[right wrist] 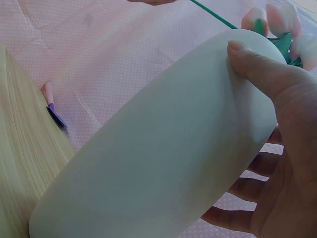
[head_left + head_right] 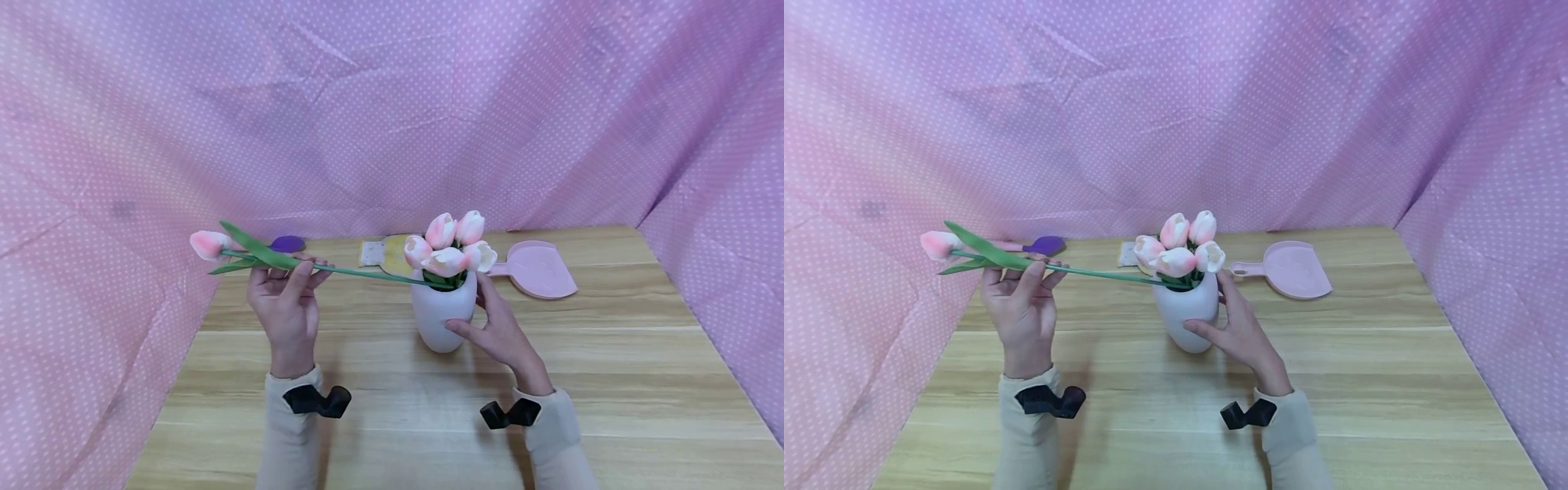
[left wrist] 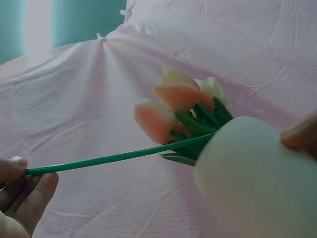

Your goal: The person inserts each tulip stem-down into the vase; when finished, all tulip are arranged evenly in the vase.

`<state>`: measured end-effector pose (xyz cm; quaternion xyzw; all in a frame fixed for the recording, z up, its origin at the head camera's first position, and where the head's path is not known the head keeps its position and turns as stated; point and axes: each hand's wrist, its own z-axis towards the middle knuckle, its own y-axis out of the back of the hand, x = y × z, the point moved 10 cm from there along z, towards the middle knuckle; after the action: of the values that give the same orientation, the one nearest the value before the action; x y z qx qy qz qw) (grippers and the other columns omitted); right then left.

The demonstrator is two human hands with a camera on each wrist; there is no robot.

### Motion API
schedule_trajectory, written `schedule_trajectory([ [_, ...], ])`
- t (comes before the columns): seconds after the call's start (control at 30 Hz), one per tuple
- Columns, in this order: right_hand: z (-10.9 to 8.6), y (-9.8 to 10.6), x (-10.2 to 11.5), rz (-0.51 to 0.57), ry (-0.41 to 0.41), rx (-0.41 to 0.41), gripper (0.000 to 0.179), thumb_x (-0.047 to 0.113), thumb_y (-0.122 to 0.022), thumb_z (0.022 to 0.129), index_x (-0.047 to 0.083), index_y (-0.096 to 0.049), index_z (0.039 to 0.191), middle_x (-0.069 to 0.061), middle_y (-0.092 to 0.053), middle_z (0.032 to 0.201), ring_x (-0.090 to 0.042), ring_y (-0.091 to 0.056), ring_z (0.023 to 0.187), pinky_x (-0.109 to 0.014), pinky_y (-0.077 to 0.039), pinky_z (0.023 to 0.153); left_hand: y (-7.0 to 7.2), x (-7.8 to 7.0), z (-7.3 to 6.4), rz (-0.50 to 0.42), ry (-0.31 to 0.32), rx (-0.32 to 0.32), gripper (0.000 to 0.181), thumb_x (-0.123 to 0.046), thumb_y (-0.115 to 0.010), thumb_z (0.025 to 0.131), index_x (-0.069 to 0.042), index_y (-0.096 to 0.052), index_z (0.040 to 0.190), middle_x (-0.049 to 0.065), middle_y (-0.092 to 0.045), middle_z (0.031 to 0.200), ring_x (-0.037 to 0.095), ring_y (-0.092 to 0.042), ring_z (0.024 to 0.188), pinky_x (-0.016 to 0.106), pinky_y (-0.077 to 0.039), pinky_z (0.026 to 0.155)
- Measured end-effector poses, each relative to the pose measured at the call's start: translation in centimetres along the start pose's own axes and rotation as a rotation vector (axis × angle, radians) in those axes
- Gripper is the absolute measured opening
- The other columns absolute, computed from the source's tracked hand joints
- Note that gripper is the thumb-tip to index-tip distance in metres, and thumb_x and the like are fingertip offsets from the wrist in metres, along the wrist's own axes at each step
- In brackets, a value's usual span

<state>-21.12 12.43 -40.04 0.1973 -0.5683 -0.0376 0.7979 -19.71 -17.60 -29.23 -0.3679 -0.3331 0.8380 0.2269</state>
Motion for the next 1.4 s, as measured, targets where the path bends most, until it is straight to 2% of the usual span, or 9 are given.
schedule_trajectory([
  [0.17, 0.1, 0.0, 0.0, -0.010, 0.010, -0.002, 0.086, 0.015, -0.081, 0.083, 0.018, -0.032, 0.153, -0.013, -0.049, 0.150, -0.037, -0.050, 0.137, -0.062, -0.046, 0.110, -0.6, -1.2, 0.8, -0.026, -0.011, 0.056, 0.026, 0.028, -0.057, 0.083, 0.010, -0.059, 0.102, 0.021, -0.075, 0.085, 0.031, -0.075, 0.073, 0.042, -0.066, 0.068],
  [0.4, 0.0, 0.1, 0.0, -0.011, 0.005, -0.001, 0.088, 0.016, -0.081, 0.083, 0.019, -0.030, 0.154, -0.013, -0.047, 0.152, -0.038, -0.049, 0.137, -0.063, -0.045, 0.111, -1.4, -1.1, 1.2, 0.016, 0.002, 0.084, 0.027, 0.030, -0.055, 0.082, 0.011, -0.059, 0.101, 0.020, -0.074, 0.084, 0.030, -0.076, 0.073, 0.040, -0.066, 0.067],
  [0.57, -0.1, 0.1, 0.1, -0.011, -0.001, -0.002, 0.089, 0.015, -0.081, 0.083, 0.018, -0.029, 0.155, -0.014, -0.046, 0.152, -0.038, -0.049, 0.137, -0.062, -0.045, 0.111, -2.2, -0.9, 0.9, 0.062, -0.005, 0.105, 0.027, 0.030, -0.057, 0.081, 0.010, -0.060, 0.100, 0.018, -0.075, 0.083, 0.029, -0.076, 0.073, 0.040, -0.066, 0.068],
  [0.83, 0.0, 0.1, 0.0, -0.013, 0.002, -0.006, 0.088, 0.015, -0.082, 0.082, 0.016, -0.030, 0.153, -0.014, -0.047, 0.151, -0.038, -0.050, 0.136, -0.063, -0.045, 0.110, -3.3, -0.1, 0.2, 0.081, 0.003, 0.151, 0.024, 0.030, -0.058, 0.080, 0.012, -0.060, 0.097, 0.018, -0.075, 0.084, 0.029, -0.076, 0.075, 0.041, -0.066, 0.070],
  [1.1, 0.0, 0.1, 0.1, -0.009, 0.000, -0.007, 0.088, 0.015, -0.082, 0.082, 0.015, -0.030, 0.154, -0.014, -0.047, 0.151, -0.038, -0.050, 0.136, -0.062, -0.045, 0.111, -4.5, 0.8, -0.5, 0.128, -0.010, 0.198, 0.025, 0.028, -0.061, 0.080, 0.009, -0.063, 0.097, 0.016, -0.076, 0.086, 0.026, -0.077, 0.077, 0.039, -0.066, 0.071],
  [1.4, 0.0, 0.1, 0.1, -0.010, -0.001, -0.006, 0.087, 0.016, -0.082, 0.082, 0.014, -0.031, 0.153, -0.014, -0.048, 0.150, -0.038, -0.050, 0.136, -0.062, -0.045, 0.111, -5.4, 1.4, -1.3, 0.184, -0.017, 0.201, 0.026, 0.027, -0.062, 0.080, 0.007, -0.064, 0.098, 0.013, -0.076, 0.087, 0.024, -0.077, 0.078, 0.038, -0.066, 0.071],
])
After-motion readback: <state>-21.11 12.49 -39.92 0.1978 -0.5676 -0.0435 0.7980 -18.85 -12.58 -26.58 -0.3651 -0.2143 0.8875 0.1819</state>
